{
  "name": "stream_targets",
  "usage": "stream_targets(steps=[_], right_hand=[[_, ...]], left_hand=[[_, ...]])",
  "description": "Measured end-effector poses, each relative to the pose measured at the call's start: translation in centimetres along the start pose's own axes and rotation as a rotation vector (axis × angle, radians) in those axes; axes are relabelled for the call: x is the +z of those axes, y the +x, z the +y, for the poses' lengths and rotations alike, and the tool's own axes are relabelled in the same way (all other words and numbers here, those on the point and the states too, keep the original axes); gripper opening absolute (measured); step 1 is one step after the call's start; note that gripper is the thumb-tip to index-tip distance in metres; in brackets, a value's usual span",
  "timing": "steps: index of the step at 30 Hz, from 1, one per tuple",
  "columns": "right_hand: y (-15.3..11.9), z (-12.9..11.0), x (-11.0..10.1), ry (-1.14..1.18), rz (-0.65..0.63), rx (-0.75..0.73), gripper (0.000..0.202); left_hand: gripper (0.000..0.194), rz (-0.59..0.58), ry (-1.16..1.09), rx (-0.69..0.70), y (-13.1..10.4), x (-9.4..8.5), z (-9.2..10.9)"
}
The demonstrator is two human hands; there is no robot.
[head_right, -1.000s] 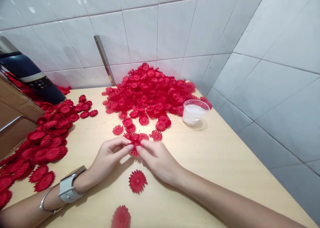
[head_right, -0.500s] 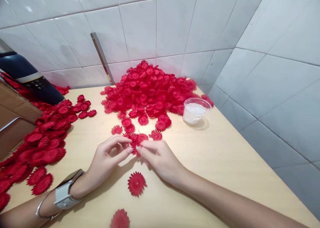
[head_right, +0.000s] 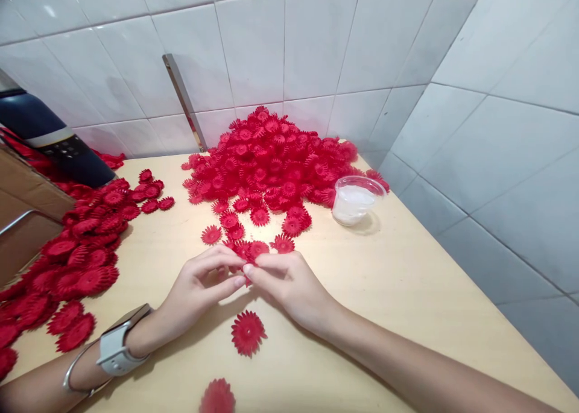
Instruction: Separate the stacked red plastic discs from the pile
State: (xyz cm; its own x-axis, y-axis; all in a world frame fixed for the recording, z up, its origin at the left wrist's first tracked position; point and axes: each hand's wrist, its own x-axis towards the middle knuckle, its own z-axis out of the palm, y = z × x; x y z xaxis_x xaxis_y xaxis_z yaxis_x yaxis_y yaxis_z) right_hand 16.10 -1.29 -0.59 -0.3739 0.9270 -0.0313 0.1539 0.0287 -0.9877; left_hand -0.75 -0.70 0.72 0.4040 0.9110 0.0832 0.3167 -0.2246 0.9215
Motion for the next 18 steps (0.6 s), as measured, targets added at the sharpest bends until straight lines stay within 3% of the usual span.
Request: stream_targets(steps=[9,18], right_hand=[[0.03,-0.17,0.03,-0.092,-0.131,-0.058,0.035],[-0.08,-0.04,0.06,-0.090,-0.084,-0.041,0.028]], left_hand=[[0.010,-0.015,0.044,0.017,-0.04,-0.09,-0.01],[0.014,0.051,0.088,0.004,0.23,-0.05,-0.03]])
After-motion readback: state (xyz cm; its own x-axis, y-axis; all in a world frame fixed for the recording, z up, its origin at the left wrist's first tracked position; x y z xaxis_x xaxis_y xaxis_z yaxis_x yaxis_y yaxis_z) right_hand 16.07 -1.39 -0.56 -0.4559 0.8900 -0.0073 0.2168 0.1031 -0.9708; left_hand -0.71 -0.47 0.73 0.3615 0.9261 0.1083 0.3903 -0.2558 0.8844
